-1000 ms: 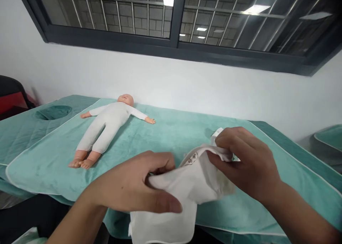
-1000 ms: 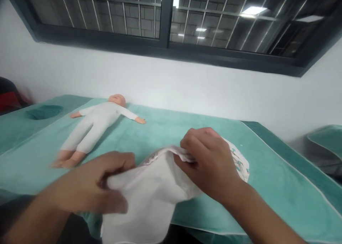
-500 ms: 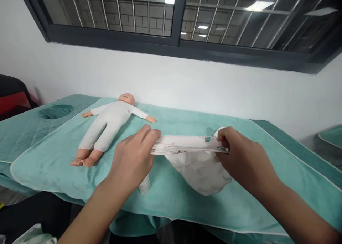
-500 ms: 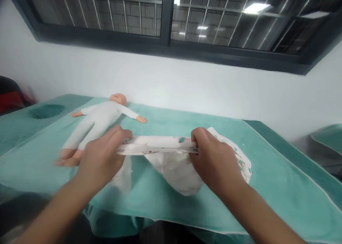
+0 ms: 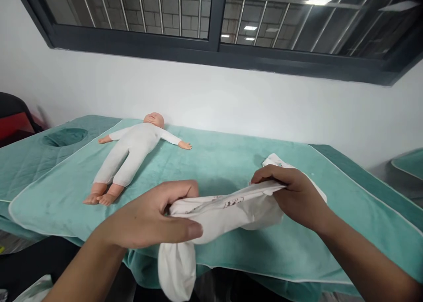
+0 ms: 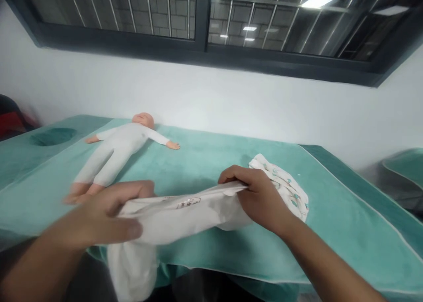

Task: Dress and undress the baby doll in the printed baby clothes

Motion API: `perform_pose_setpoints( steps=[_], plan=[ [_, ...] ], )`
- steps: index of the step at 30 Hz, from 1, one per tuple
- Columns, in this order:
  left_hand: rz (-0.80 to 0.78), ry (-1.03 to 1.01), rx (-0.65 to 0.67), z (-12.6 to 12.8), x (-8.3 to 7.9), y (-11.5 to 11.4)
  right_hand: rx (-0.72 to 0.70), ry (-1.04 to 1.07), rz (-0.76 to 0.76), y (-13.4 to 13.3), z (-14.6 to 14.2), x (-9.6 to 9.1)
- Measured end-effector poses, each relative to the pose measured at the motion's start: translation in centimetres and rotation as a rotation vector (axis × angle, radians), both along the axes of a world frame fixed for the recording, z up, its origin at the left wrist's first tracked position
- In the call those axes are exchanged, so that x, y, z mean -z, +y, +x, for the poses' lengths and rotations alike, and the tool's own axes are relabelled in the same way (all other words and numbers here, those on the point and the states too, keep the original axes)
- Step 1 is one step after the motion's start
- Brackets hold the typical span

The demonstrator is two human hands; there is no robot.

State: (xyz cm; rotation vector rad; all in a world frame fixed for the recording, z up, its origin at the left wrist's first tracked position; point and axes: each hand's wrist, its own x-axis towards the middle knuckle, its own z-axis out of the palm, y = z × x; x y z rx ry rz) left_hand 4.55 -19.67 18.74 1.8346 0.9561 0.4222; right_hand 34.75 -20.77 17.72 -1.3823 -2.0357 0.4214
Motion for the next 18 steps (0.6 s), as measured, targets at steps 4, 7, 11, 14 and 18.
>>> perform_pose_setpoints(
  steps=[4,7,11,14,18],
  plan=[
    [0.275,0.122,-0.210,-0.6,0.7,0.2,0.003,0.057,0.051,-0.5,1.3,-0.9],
    [0.694,0.310,-0.539,-0.3,0.9,0.5,0.134,-0.193,0.173,-0.4,1.9,-1.0],
    [0.901,0.624,-0.793,0.0,0.3,1.0,0.305,-0.511,0.150,0.5,2.0,-0.4],
    [0.785,0.758,-0.760,-0.6,-0.1,1.1,0.398,-0.429,0.028,0.7,2.4,-0.5],
    [0.447,0.587,-0.678,-1.9,-0.2,1.4,0.318,-0.188,-0.193,0.3,3.5,-1.4]
  ],
)
